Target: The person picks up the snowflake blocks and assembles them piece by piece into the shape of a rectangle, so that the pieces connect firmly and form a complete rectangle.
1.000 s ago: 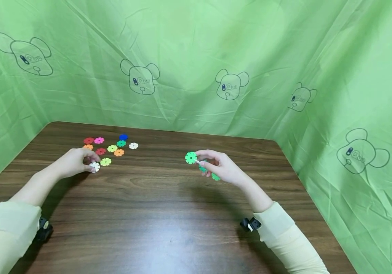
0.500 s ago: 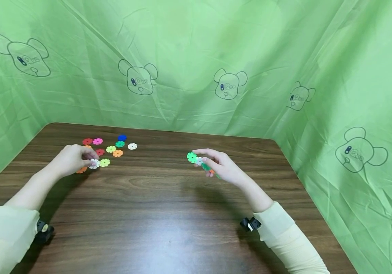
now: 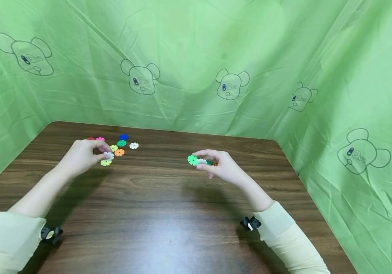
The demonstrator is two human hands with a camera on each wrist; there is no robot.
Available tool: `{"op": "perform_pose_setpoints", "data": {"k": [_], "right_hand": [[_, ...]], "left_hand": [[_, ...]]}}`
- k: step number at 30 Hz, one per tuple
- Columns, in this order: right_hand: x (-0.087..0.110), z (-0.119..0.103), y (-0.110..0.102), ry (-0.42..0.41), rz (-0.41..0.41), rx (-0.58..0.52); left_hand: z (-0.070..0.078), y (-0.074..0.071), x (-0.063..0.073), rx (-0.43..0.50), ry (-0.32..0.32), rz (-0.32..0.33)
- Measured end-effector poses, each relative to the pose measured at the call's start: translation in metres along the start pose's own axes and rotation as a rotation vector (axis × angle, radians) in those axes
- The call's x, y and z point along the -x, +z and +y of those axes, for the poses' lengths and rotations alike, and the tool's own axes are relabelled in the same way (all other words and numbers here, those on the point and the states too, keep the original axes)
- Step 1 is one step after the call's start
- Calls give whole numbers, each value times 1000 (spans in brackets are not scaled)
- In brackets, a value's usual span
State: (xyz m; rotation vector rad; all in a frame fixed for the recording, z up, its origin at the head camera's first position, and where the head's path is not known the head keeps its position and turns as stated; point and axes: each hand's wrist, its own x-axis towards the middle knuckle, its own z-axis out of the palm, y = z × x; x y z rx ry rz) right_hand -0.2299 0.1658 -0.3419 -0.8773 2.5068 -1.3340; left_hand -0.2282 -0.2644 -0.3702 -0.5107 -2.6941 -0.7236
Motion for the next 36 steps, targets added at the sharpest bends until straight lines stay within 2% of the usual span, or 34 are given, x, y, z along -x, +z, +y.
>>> {"op": "perform_pose_setpoints", "data": {"k": [2,10,14,18,25,31,36], "right_hand": [[0,-1,0,-1,2,-10],[-1,-8,2,17,13,-46],[1,-25,2,26,11,-47],[2,-41,3,27,18,-59],[1,-51,8,15,38,-38],[-1,-54,11,4,34,-51],[-2,-57,12,-10,35,-44]], "left_hand": [[10,-1,0,16,9,34],[53,-3,-3,114,-52,178],[73,-3,-6,160,-10,258],[92,0,-8,225,29,298],[122,13,-13,321,63,318],[139,24,-17,453,52,280],[147,33,-19,503,44,247]]}}
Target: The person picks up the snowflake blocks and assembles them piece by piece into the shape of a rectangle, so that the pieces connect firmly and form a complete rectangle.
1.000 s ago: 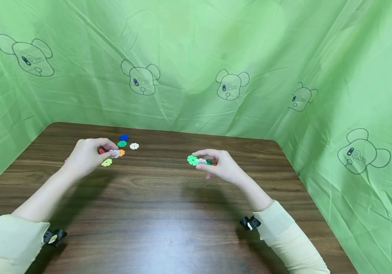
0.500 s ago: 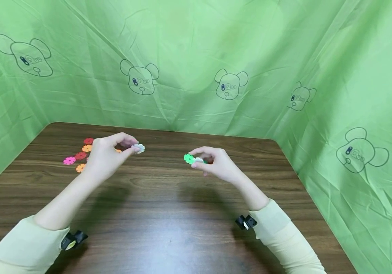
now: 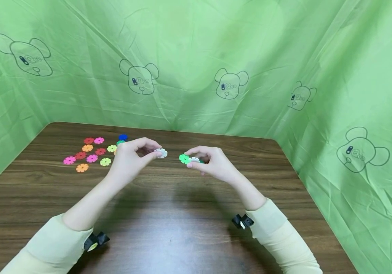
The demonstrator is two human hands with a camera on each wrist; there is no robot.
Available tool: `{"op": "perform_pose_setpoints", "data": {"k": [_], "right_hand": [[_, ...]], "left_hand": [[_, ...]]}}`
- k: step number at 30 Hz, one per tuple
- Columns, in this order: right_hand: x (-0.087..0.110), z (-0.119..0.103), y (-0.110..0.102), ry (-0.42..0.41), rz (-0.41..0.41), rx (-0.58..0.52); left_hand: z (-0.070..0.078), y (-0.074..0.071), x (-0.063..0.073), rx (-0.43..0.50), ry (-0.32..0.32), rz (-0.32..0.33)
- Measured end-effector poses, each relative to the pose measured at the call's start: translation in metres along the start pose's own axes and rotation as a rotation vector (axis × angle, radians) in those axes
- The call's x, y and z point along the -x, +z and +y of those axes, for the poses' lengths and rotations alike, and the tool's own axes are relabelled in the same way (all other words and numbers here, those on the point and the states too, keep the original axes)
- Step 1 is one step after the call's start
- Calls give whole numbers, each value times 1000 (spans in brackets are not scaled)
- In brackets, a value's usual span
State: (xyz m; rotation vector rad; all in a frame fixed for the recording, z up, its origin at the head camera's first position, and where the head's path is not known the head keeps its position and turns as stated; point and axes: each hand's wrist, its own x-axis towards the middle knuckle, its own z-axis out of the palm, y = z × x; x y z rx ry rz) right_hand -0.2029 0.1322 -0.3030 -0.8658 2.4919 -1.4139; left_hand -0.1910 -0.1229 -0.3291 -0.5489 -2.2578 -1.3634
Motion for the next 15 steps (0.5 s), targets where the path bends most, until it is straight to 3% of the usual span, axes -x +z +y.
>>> {"op": "perform_pose_setpoints", "data": {"k": [7,12,15], "right_hand": [[0,-2,1,-13,-14,-3],[0,-2,2,-36,-32,-9],[-2,3,3,-42,-38,-12]], "left_hand": [[-3,15,2,27,18,-36],[-1,23,3,79,-2,-68],[1,26,3,62,2,-78]]}}
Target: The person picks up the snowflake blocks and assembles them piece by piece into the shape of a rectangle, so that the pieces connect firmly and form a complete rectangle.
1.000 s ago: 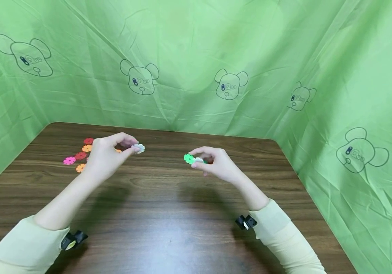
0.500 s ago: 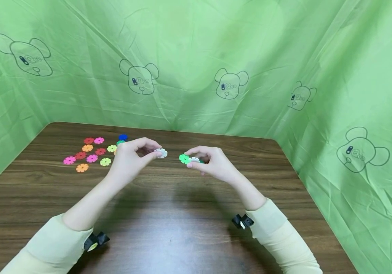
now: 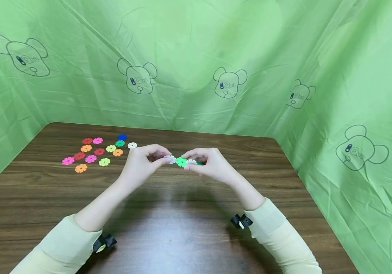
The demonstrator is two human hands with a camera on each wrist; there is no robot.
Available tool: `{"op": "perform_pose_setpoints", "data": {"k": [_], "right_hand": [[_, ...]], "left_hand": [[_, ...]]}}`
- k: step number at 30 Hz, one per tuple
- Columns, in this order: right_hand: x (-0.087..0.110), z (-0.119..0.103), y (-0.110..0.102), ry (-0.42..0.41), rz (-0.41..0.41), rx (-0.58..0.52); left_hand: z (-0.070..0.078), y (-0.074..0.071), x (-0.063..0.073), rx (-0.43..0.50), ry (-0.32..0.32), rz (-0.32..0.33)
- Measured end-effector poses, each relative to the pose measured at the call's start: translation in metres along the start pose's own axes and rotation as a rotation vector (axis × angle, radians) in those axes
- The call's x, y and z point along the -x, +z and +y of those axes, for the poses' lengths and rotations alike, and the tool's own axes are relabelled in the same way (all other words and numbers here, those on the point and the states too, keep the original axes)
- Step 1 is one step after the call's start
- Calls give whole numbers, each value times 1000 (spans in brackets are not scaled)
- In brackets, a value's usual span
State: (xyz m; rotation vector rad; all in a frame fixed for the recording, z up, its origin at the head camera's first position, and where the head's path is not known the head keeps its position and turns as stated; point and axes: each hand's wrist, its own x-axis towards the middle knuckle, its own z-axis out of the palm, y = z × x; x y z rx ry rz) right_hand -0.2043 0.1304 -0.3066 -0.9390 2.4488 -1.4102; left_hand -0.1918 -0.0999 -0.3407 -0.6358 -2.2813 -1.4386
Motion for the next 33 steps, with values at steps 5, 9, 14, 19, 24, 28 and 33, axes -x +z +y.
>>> {"op": "perform_pose_setpoints", "data": {"k": [5,9,14,19,24,28,33], "right_hand": [[-5,20,1,-3,-20,17],[-6,24,2,-33,-28,71],[-6,24,1,-87,-22,139],[-5,22,2,-89,-20,138],[-2,23,4,-74,-20,133],[-2,25,7,-88,-23,140],[-2,27,8,-91,-27,148]], "left_hand": [[0,3,1,-33,23,-4],[-2,6,2,-18,31,-10],[0,9,4,-10,38,5],[2,10,5,-18,44,34],[2,13,7,-29,47,31],[0,15,10,-10,19,24],[0,15,11,11,-8,16]]}}
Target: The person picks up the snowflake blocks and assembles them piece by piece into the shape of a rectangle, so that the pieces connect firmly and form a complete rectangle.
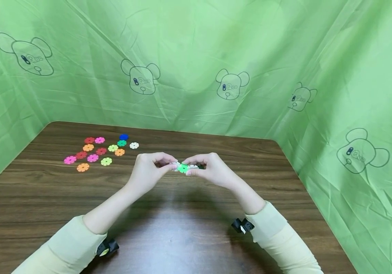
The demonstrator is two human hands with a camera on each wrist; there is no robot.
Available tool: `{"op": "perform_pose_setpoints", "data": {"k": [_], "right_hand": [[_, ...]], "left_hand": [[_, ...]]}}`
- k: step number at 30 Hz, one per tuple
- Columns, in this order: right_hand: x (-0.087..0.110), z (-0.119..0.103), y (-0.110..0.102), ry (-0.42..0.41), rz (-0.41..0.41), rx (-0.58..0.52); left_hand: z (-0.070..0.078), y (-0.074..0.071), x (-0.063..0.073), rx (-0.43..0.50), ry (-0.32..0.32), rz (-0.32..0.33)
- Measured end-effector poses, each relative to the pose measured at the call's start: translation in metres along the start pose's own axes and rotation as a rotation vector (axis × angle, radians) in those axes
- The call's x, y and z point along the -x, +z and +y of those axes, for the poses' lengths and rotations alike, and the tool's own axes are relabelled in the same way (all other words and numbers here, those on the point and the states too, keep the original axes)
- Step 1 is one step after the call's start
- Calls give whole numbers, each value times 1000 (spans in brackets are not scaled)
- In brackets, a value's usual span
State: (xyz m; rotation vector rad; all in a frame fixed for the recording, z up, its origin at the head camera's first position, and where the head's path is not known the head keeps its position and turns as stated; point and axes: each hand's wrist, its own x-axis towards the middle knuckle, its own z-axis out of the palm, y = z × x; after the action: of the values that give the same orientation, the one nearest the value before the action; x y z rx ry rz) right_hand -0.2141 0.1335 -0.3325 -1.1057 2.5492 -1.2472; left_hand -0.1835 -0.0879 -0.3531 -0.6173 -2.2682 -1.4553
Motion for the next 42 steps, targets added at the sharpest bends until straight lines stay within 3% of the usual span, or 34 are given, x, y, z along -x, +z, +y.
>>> {"op": "perform_pose_setpoints", "data": {"k": [7,13,23,27,34,39,42], "right_hand": [[-1,4,-2,9,-26,1],[-1,5,-7,34,-42,21],[5,11,-22,68,-11,-8],[7,13,-26,73,-1,20],[14,-10,-36,65,-10,69],[18,-14,-38,59,-12,81],[20,-12,-39,61,-7,81]], "left_hand": [[-4,-2,-3,-5,-13,-70],[-13,-15,-6,-47,-34,-161],[-28,-66,-6,-216,-85,-274],[-37,-86,-5,-263,-74,-269],[-52,-118,2,-374,-156,-248],[-70,-141,10,-442,-124,-222],[-82,-155,14,-466,-130,-238]]}}
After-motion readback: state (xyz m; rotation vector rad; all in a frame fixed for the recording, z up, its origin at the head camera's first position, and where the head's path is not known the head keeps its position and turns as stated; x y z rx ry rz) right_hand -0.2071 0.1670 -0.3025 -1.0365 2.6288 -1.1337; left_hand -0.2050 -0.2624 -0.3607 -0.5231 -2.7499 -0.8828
